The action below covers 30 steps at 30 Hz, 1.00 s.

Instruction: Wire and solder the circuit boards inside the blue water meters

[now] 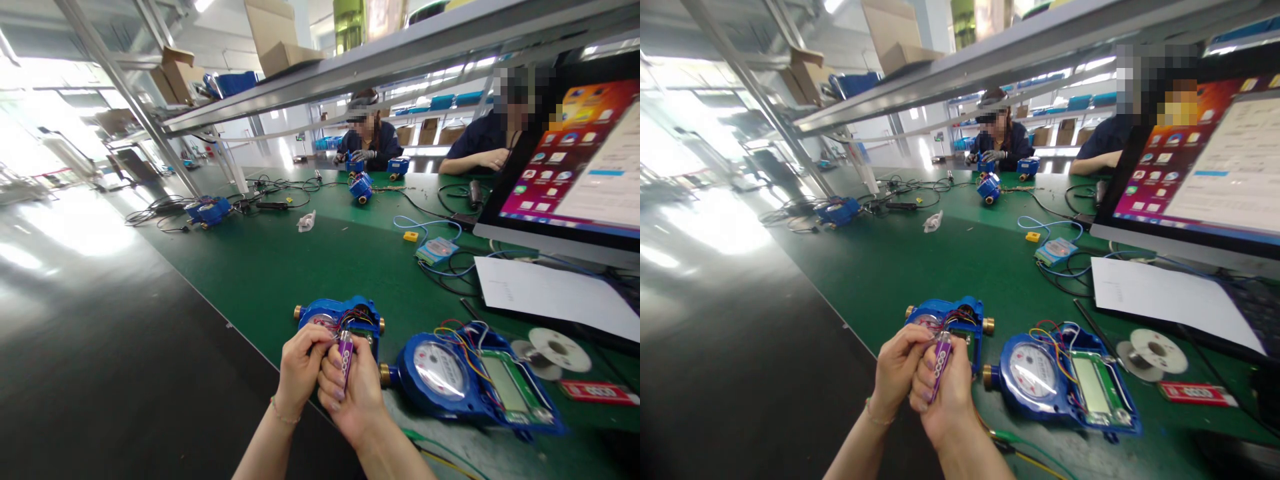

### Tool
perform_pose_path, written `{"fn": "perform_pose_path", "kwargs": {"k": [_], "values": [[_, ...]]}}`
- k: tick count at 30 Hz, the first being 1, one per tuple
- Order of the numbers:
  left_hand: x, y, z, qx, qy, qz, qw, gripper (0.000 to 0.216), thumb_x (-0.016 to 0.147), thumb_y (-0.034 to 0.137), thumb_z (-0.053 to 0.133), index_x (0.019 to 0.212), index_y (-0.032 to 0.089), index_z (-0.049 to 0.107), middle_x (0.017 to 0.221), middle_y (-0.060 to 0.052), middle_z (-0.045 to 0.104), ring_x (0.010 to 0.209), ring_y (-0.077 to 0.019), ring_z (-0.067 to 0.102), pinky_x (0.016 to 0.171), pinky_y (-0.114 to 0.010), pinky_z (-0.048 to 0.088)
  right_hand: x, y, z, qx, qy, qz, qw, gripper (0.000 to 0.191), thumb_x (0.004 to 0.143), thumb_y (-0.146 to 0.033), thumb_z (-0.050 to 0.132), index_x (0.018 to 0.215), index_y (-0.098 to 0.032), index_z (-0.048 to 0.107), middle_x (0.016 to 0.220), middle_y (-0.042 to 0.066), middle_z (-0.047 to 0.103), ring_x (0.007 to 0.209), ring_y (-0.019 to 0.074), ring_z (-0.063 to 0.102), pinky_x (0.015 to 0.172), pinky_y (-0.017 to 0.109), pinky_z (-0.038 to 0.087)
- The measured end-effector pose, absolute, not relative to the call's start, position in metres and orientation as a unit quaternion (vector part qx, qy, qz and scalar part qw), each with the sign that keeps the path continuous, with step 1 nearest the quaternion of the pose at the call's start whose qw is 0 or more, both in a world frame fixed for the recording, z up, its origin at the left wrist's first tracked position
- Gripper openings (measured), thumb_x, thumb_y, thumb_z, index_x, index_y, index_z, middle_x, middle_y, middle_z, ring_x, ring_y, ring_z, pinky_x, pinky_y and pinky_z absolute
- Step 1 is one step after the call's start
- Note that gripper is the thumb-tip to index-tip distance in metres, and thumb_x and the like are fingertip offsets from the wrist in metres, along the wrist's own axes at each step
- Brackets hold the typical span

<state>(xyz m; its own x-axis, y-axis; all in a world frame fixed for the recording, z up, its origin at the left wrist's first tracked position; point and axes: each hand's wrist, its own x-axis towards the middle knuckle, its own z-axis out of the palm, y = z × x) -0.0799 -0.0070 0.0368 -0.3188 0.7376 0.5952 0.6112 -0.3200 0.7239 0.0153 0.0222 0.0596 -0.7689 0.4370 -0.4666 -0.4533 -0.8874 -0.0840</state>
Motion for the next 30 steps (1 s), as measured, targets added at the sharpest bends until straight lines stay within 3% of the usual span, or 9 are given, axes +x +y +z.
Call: {"fn": "perform_pose_path", "kwargs": {"k": [16,20,22,24,26,28,30], "values": [[-0.079,-0.007,0.038,0.57,0.587,0.569,0.077,0.013,0.082,0.012,0.055,0.073,0.019,0.061,0.073,0.001,0.065,0.069,-0.0118,0.062,0.067,-0.022,0.05,0.019,0.017,0.058,-0.268,-0.01,0.947,0.177,0.06,0.091,-0.047,0.016,0.042,-0.018,0.035,0.032,-0.004,0.023,0.025,0.007,0.019,0.028,0.017,0.01],[-0.081,-0.006,0.037,0.565,0.586,0.573,0.096,0.012,0.082,0.013,0.056,0.073,0.019,0.062,0.072,0.001,0.065,0.069,-0.0112,0.062,0.068,-0.021,0.05,0.026,0.009,0.054,-0.275,-0.027,0.947,0.163,0.067,0.091,-0.06,0.013,0.044,-0.018,0.037,0.034,-0.004,0.024,0.027,0.0063,0.019,0.029,0.017,0.011],[-0.081,-0.006,0.036,0.56,0.587,0.574,0.111,0.011,0.082,0.014,0.057,0.073,0.018,0.062,0.072,0.001,0.065,0.069,-0.0114,0.063,0.067,-0.021,0.05,0.038,0.007,0.055,-0.275,-0.103,0.939,0.182,0.067,0.084,-0.072,0.023,0.049,-0.018,0.041,0.035,-0.005,0.026,0.028,0.006,0.019,0.03,0.017,0.012],[-0.08,-0.006,0.036,0.55,0.591,0.576,0.131,0.01,0.083,0.015,0.056,0.076,0.018,0.063,0.077,0.001,0.067,0.068,-0.011,0.064,0.066,-0.02,0.051,0.054,0.013,0.062,-0.293,-0.274,0.879,0.257,0.059,0.074,-0.074,0.045,0.055,-0.018,0.046,0.038,-0.007,0.027,0.031,0.0058,0.02,0.032,0.018,0.015],[-0.079,-0.005,0.037,0.536,0.597,0.576,0.154,0.01,0.084,0.016,0.054,0.08,0.018,0.063,0.082,0.0,0.068,0.067,-0.0104,0.064,0.066,-0.02,0.051,0.07,0.028,0.074,-0.329,-0.494,0.718,0.363,0.042,0.07,-0.058,0.063,0.064,-0.017,0.055,0.045,-0.006,0.032,0.038,0.0072,0.029,0.038,0.02,0.023],[-0.077,-0.005,0.037,0.52,0.605,0.577,0.176,0.01,0.085,0.017,0.053,0.082,0.018,0.063,0.082,0.0,0.068,0.067,-0.0104,0.064,0.066,-0.02,0.05,0.082,0.05,0.088,-0.361,-0.667,0.506,0.411,0.02,0.076,-0.038,0.061,0.078,-0.019,0.065,0.06,-0.002,0.044,0.052,0.0109,0.042,0.048,0.023,0.032],[-0.075,-0.005,0.038,0.506,0.61,0.577,0.197,0.009,0.085,0.018,0.054,0.081,0.018,0.062,0.078,0.0,0.066,0.069,-0.0111,0.064,0.067,-0.02,0.05,0.084,0.072,0.098,-0.375,-0.765,0.379,0.361,0.015,0.079,-0.023,0.053,0.081,-0.021,0.068,0.077,0.002,0.049,0.064,0.0133,0.05,0.059,0.026,0.037]]}}
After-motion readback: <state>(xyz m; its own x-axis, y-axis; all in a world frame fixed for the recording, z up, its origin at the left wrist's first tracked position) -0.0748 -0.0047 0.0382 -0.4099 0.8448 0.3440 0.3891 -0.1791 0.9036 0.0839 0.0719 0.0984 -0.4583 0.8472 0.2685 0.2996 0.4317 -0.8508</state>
